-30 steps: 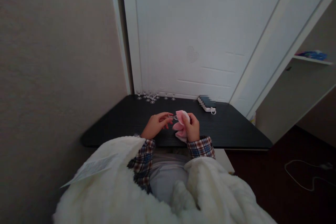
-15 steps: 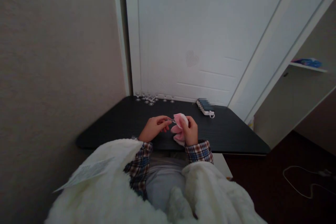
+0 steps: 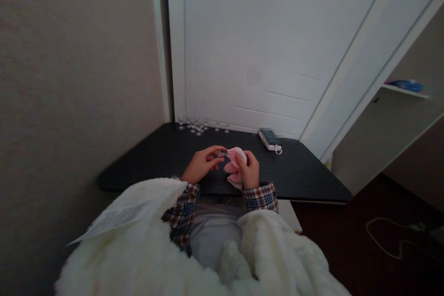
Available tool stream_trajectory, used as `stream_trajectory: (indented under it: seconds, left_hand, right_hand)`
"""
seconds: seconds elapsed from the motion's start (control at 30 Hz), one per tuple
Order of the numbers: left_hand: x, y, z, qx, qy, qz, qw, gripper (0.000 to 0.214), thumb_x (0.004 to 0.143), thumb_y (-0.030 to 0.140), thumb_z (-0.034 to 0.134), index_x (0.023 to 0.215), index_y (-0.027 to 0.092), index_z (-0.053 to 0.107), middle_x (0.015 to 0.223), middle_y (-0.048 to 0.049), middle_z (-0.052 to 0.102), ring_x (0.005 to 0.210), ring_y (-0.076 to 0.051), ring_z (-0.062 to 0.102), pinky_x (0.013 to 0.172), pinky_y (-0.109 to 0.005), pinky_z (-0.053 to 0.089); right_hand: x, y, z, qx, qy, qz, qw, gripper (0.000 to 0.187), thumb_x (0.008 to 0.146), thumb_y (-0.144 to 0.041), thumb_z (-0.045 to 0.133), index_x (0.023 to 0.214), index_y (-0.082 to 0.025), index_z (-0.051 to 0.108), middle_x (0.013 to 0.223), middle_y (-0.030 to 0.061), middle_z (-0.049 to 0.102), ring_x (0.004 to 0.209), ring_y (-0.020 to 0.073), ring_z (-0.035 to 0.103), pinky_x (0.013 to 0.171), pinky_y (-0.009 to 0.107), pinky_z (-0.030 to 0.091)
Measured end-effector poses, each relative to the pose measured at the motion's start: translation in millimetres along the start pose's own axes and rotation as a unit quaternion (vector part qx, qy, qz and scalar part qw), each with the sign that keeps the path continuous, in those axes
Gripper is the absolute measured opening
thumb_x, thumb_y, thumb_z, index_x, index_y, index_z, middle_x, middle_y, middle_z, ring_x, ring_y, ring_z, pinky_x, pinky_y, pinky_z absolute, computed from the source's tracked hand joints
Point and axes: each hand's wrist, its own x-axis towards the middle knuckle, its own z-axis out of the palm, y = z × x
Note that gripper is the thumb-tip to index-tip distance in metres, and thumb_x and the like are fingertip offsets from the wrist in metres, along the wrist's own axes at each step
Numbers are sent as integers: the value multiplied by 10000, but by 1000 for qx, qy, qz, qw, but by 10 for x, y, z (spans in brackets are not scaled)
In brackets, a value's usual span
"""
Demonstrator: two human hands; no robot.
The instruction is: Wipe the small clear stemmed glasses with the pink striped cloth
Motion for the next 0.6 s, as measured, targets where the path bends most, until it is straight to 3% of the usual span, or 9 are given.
stream_trajectory:
  seconds: [0.27,0.6]
  left_hand:
    - [25,-13,-4,-3,-17,-35,999,470,770,488,607,1097,153,647,727,-35,675,585,-134,593,515,-223,444]
    - [40,-33,-9,26,-18,-40,999,449,753,505,619,1030,156,675,744,-35,680,579,-137,595,488,-217,423]
  right_hand:
    - [12,-6,20,0,21,21,1000,285,778,-467,574,746,-186,608,684,-17,569,645,119,488,613,237,399]
    - [13,-7,15,-7,16,12,1000,270,783,-455,574,746,-189,600,701,-20,557,669,121,487,631,238,402]
